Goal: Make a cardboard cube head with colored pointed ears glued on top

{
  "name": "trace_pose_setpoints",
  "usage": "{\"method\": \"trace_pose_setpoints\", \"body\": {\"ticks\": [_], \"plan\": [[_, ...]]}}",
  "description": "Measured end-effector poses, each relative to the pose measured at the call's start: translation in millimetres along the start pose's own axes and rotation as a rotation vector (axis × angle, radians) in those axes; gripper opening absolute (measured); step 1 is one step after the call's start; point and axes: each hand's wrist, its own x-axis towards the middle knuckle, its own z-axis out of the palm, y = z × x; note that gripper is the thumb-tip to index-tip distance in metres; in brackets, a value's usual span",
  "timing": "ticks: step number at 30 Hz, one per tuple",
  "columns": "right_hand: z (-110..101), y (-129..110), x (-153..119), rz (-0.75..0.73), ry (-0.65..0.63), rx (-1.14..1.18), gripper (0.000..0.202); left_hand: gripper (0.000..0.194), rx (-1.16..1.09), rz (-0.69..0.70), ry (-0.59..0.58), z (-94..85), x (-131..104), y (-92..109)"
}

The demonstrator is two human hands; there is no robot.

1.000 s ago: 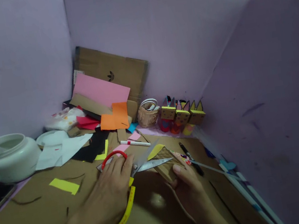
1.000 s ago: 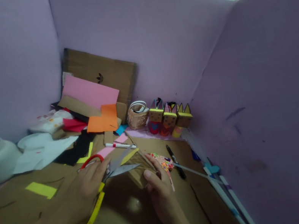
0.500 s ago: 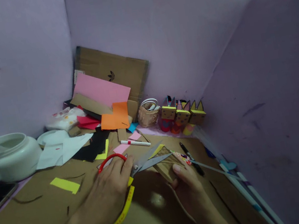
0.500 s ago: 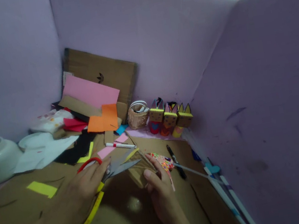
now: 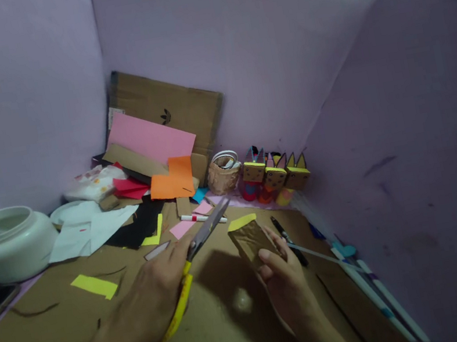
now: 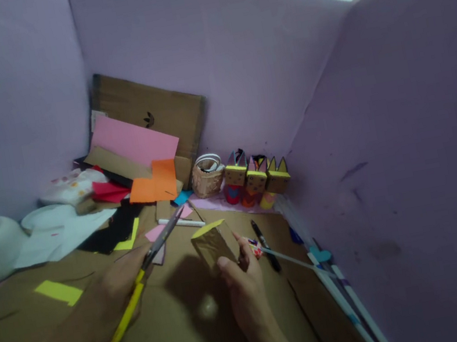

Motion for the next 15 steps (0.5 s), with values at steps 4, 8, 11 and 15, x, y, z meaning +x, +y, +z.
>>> {"method": "trace_pose_setpoints", "body": {"ticks": [4, 8, 11, 15], "plan": [[-2.8, 4.8, 2.4, -0.134, -0.011, -0.151, 0.071, 0.053, 0.076, -0.050, -0.043, 7.8, 0.2, -0.2], [-0.3, 9.6, 0.4, -0.177, -0.069, -0.203, 0.063, 0.057, 0.120, -0.041, -0.035, 23.4, -2.7, -3.0], [4.2, 11.1, -1.1, -0.199, -0.078, -0.190, 0.058, 0.055, 0.150, -0.038, 0.000, 26.3, -3.8, -2.7], [8.4, 10.8, -2.4, -0.242, -0.048, -0.232, 0.056, 0.049, 0.220, -0.037, 0.008, 21.1, -3.2, 1.3]]}}
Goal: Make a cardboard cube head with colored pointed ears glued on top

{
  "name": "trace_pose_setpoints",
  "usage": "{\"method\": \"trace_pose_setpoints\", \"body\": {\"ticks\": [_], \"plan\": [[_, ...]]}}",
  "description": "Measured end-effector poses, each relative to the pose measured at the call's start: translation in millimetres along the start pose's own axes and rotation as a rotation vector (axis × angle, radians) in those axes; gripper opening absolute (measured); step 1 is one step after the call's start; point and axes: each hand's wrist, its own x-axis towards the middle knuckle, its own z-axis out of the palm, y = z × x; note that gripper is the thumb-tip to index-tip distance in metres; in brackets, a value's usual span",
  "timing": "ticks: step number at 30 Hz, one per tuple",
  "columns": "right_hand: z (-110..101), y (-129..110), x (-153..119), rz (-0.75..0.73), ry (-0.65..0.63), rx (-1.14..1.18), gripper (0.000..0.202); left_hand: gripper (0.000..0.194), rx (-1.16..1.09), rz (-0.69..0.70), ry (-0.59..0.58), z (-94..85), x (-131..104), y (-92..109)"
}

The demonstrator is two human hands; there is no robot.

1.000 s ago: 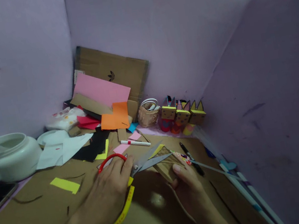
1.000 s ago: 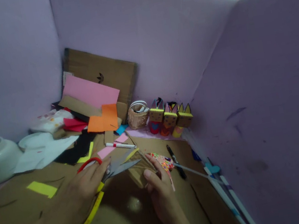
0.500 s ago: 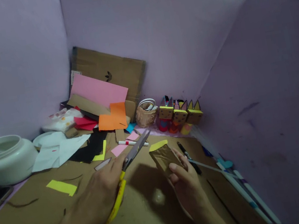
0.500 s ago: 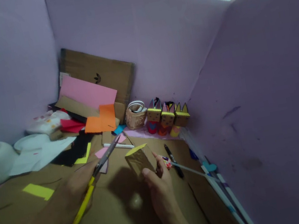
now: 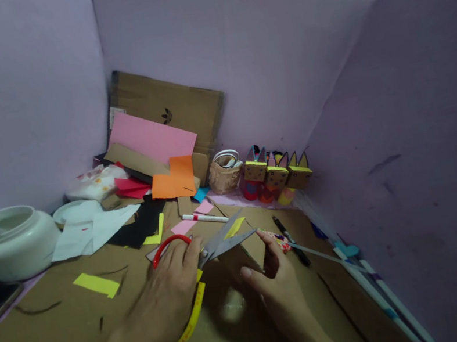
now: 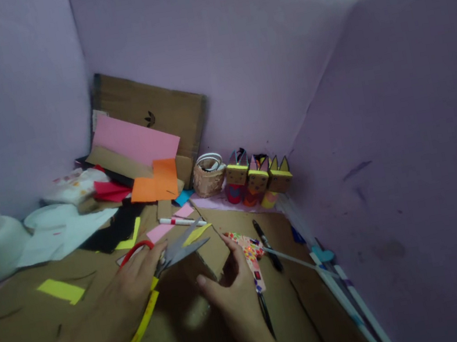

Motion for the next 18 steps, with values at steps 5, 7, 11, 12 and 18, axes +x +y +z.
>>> {"method": "trace_pose_setpoints", "body": {"ticks": [5, 7, 11, 12, 18], "plan": [[-0.1, -0.8, -1.8, 0.009, -0.005, -0.035, 0.058, 0.052, 0.058, -0.004, -0.116, -11.7, 3.1, 7.3], [-0.4, -0.9, -2.1, -0.002, -0.018, -0.036, 0.058, 0.054, 0.047, -0.031, -0.172, -14.8, 3.8, 9.5], [-0.1, -1.8, -2.5, -0.006, -0.012, -0.055, 0.059, 0.055, -0.028, -0.028, -0.179, -14.8, 2.9, 8.8], [0.1, -2.0, -2.7, 0.003, -0.005, -0.062, 0.060, 0.056, -0.040, -0.021, -0.171, -14.1, 2.4, 8.0], [-0.6, 1.3, -3.6, 0.017, 0.015, -0.072, 0.061, 0.060, -0.008, -0.004, -0.170, -9.4, -1.4, 3.5]]}}
